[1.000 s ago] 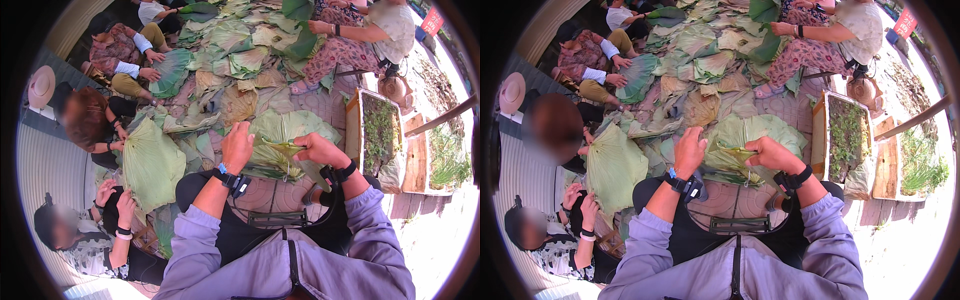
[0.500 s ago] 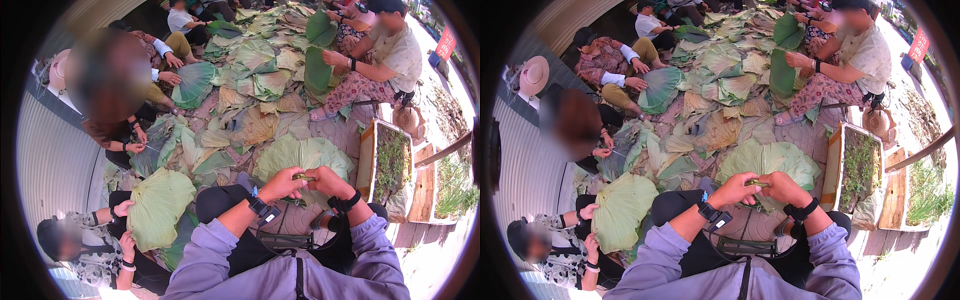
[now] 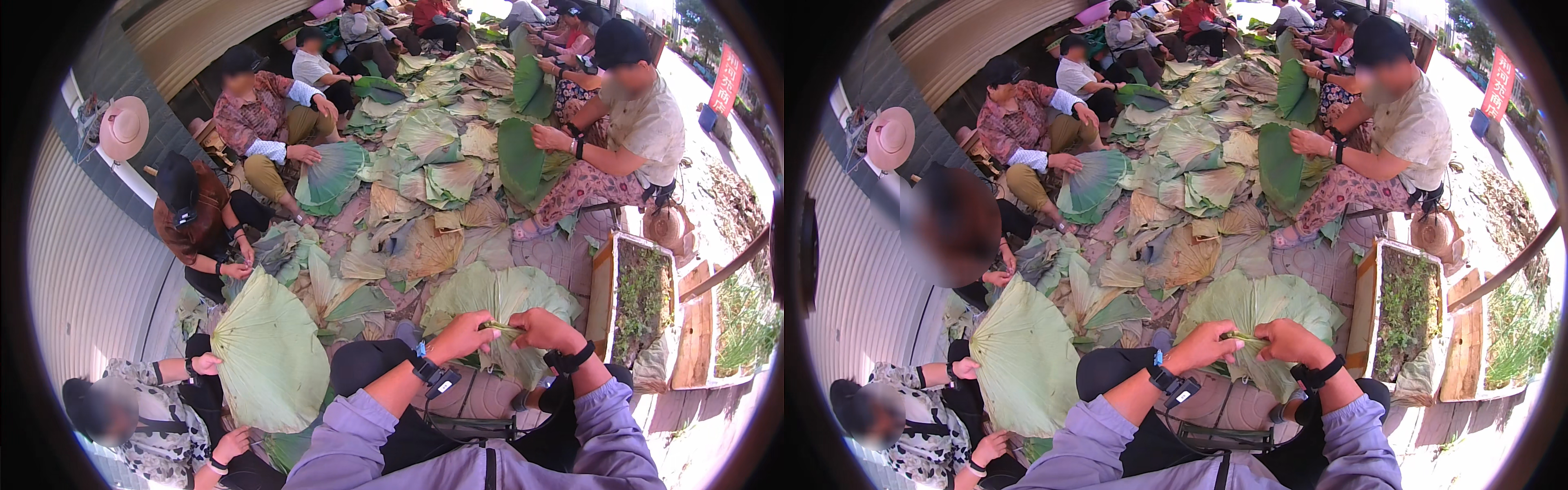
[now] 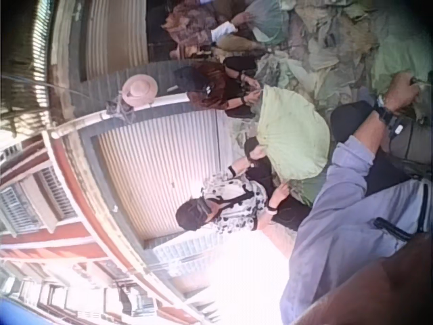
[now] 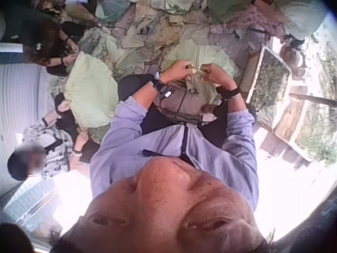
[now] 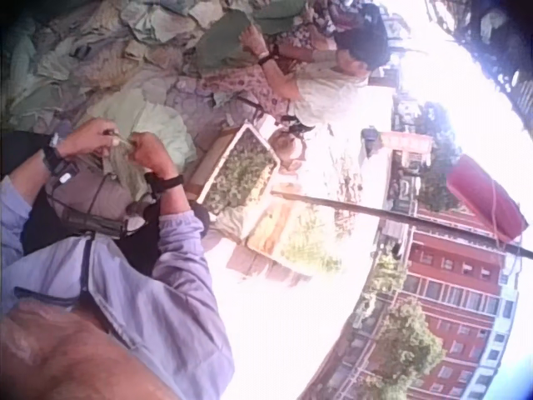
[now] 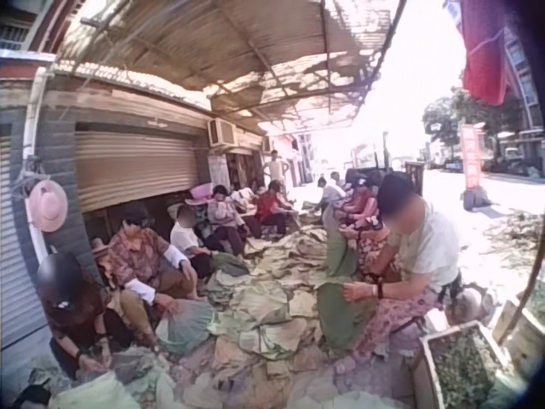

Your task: The person picks up large lotus leaves from a pile on the ground and folds them into triangular or funnel shapes by hand, securing them with white plastic ties.

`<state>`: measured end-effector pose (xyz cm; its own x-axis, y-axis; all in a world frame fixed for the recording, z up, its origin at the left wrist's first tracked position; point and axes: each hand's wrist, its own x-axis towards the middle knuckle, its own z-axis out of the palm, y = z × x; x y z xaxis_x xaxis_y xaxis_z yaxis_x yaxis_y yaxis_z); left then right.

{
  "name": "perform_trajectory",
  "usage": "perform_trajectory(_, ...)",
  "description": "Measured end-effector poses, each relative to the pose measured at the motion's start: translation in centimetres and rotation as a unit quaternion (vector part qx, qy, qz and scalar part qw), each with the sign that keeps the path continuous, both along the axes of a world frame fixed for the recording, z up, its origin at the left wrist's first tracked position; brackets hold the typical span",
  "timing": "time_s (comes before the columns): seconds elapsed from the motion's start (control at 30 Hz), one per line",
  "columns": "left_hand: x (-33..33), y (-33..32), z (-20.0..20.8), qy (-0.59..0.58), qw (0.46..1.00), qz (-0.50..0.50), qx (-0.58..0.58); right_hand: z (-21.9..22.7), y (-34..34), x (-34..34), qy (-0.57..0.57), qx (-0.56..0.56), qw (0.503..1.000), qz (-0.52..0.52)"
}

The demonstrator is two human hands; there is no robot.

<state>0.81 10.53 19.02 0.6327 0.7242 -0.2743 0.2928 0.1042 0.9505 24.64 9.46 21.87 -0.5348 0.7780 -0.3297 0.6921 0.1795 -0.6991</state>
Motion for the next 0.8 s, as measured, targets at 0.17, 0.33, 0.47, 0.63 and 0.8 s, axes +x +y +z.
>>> perform_trajectory(0.17, -1.0, 0.1, 1.3, 0.027, 0.999, 0.019, 0.026, -0.1, -0.4, 0.0, -0.031, 0.047, 0.998, -0.017)
perform_trajectory(0.33, -1.3, 0.0, 1.1, 0.019, 0.999, 0.029, -0.006, -0.5, -0.7, -0.3, -0.089, 0.116, 0.989, -0.015)
perform_trajectory(0.47, -0.6, 1.1, 0.9, 0.016, 0.998, 0.049, 0.041, -1.1, -1.1, 1.3, -0.032, 0.186, 0.978, -0.088)
perform_trajectory(0.63, -2.3, 1.5, 0.3, 0.020, 0.991, 0.126, 0.044, 4.1, -1.9, 3.5, 0.113, 0.257, 0.933, -0.226)
perform_trajectory(0.8, -1.3, 1.3, -0.3, 0.010, 0.985, 0.166, 0.041, 10.5, -9.1, 12.7, 0.226, 0.291, 0.840, -0.398)
